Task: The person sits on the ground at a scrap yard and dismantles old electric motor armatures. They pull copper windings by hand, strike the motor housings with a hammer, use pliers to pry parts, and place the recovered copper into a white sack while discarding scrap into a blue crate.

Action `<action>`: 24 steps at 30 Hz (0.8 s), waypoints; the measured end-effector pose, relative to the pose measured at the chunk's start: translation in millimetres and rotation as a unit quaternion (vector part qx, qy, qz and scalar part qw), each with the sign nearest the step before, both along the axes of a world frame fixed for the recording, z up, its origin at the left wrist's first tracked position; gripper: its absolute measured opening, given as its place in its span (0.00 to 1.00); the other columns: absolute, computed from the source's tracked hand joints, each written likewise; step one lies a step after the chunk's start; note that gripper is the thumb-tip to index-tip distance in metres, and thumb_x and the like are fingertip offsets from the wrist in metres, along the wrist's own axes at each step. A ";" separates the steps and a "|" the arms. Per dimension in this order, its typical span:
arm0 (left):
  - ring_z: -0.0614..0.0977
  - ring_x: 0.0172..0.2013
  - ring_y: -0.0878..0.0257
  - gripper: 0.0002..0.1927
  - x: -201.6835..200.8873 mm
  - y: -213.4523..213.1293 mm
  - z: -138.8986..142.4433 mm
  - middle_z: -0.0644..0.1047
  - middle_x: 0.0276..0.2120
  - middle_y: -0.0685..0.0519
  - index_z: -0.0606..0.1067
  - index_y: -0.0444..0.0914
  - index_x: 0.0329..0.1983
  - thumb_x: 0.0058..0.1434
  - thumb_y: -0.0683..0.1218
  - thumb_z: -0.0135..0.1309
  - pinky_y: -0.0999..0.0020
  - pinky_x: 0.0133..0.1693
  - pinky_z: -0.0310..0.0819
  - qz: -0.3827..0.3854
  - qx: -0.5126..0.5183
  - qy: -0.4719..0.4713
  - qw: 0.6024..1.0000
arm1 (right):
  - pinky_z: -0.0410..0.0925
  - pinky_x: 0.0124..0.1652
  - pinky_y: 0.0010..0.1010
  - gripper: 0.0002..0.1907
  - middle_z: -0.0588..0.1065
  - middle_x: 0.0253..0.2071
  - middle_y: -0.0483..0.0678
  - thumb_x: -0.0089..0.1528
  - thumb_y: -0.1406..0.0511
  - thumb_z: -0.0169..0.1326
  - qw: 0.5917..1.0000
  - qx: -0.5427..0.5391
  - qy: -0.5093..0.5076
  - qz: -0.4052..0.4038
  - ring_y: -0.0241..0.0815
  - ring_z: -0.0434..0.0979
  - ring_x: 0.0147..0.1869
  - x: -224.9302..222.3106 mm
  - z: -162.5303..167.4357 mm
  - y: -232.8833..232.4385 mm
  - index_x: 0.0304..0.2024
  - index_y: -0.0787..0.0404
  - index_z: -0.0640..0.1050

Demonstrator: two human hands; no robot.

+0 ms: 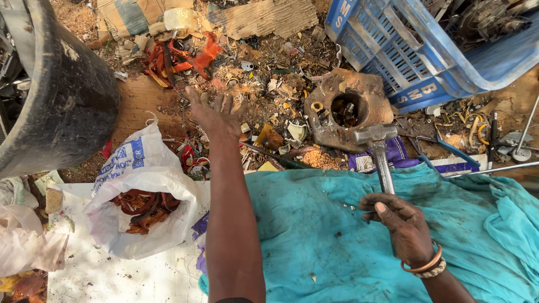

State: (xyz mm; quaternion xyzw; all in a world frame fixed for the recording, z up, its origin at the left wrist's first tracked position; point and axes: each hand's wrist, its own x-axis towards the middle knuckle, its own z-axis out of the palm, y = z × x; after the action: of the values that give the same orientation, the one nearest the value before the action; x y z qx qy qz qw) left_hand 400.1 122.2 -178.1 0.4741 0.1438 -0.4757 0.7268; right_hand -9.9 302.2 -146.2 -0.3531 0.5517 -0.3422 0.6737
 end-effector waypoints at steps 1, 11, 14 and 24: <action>0.70 0.63 0.40 0.41 9.4 3.3 -6.9 0.64 0.65 0.36 0.55 0.41 0.72 0.62 0.65 0.49 0.35 0.61 0.68 -0.062 0.038 -0.153 0.985 | 0.74 0.51 0.45 0.19 0.81 0.50 0.59 0.65 0.64 0.53 1.000 -0.002 0.004 0.006 0.51 0.81 0.54 -0.9 -0.8 0.8 0.53 0.73 0.79; 0.72 0.58 0.33 0.12 -6.5 41.8 -59.0 0.77 0.55 0.41 0.86 0.43 0.35 0.46 0.48 0.70 0.39 0.50 0.70 -0.409 0.299 -0.745 0.433 | 0.76 0.51 0.44 0.19 0.82 0.48 0.58 0.63 0.64 0.56 0.997 -0.036 0.036 0.062 0.50 0.83 0.52 13.1 -3.0 3.1 0.52 0.71 0.80; 0.75 0.55 0.40 0.12 -2.4 38.7 -53.6 0.80 0.49 0.43 0.83 0.38 0.41 0.58 0.49 0.64 0.42 0.49 0.73 -0.347 0.271 -0.759 0.480 | 0.77 0.51 0.44 0.19 0.83 0.47 0.58 0.63 0.64 0.56 0.996 -0.038 0.053 0.067 0.49 0.84 0.53 8.7 2.9 3.0 0.52 0.71 0.80; 0.76 0.33 0.64 0.19 -40.6 25.2 -23.1 0.76 0.35 0.52 0.75 0.34 0.48 0.74 0.56 0.47 0.65 0.33 0.75 -0.278 0.015 -0.338 0.899 | 0.75 0.50 0.44 0.19 0.83 0.46 0.59 0.64 0.64 0.56 0.999 -0.018 0.020 0.030 0.50 0.82 0.51 2.4 -8.9 0.2 0.52 0.72 0.80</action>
State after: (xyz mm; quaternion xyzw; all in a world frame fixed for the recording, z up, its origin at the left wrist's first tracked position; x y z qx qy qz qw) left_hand 359.4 147.4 -201.1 0.6380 -0.2410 -0.4669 0.5629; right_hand -7.5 302.4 -155.1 -0.3886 0.5477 -0.3244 0.6661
